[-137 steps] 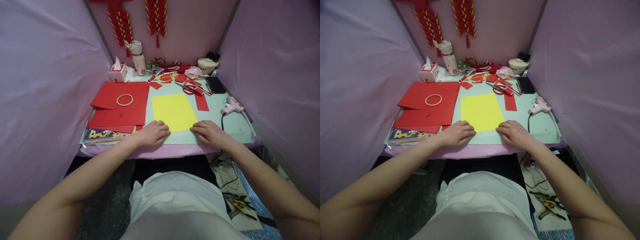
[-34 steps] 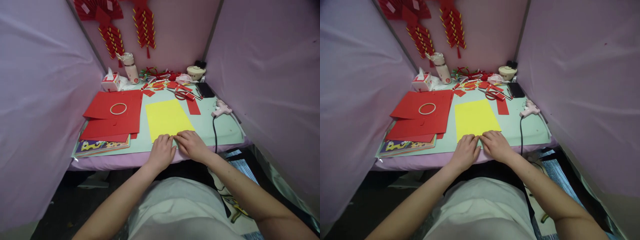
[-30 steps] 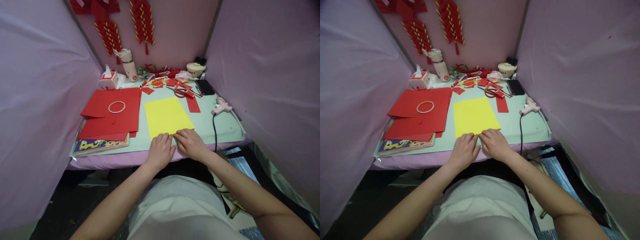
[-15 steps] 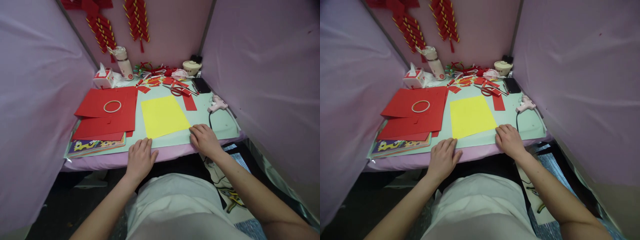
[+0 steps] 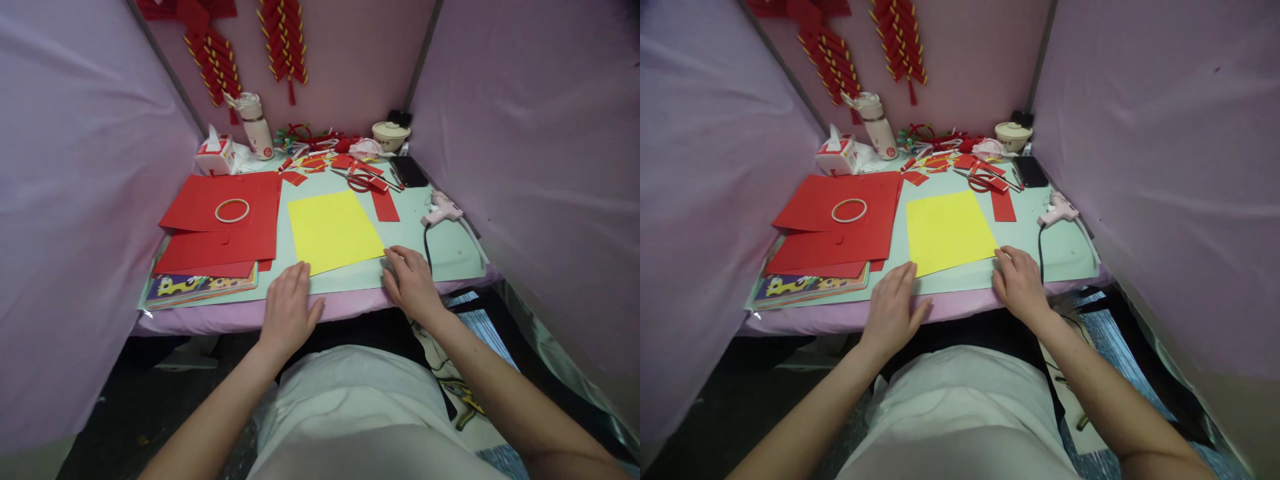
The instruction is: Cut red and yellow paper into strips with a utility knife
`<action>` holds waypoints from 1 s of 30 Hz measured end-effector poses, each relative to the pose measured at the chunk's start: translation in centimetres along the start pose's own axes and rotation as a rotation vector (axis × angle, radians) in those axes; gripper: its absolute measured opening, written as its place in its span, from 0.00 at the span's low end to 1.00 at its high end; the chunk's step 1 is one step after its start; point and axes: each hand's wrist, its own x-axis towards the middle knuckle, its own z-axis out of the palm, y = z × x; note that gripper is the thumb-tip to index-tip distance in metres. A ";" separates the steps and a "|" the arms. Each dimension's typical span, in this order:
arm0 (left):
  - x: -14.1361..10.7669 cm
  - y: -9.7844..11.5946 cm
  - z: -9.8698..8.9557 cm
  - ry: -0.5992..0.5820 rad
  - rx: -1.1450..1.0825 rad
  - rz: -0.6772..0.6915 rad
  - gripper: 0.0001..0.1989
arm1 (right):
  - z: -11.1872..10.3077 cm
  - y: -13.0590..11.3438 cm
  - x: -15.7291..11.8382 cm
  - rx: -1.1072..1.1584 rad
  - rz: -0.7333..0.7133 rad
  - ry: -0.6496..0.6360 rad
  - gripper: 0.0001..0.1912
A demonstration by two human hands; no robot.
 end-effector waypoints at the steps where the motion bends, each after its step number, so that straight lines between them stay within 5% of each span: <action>1: 0.5 0.7 0.4 -0.015 -0.036 0.059 0.29 | 0.2 -0.8 0.2 0.026 -0.038 0.001 0.25; 6: 2.4 2.8 2.6 -0.202 -0.054 0.190 0.27 | 1.8 -4.3 1.2 0.109 -0.281 -0.181 0.28; 16: 0.7 -0.5 0.8 -0.257 -0.012 0.154 0.30 | 0.8 -1.2 0.1 0.001 -0.194 -0.091 0.23; 23: 1.9 0.3 1.4 -0.275 -0.027 0.175 0.31 | 0.8 -3.8 2.1 0.010 -0.191 -0.046 0.23; 30: 2.3 -0.1 2.1 -0.232 -0.026 0.193 0.29 | 2.6 -4.7 1.9 0.058 -0.193 -0.156 0.22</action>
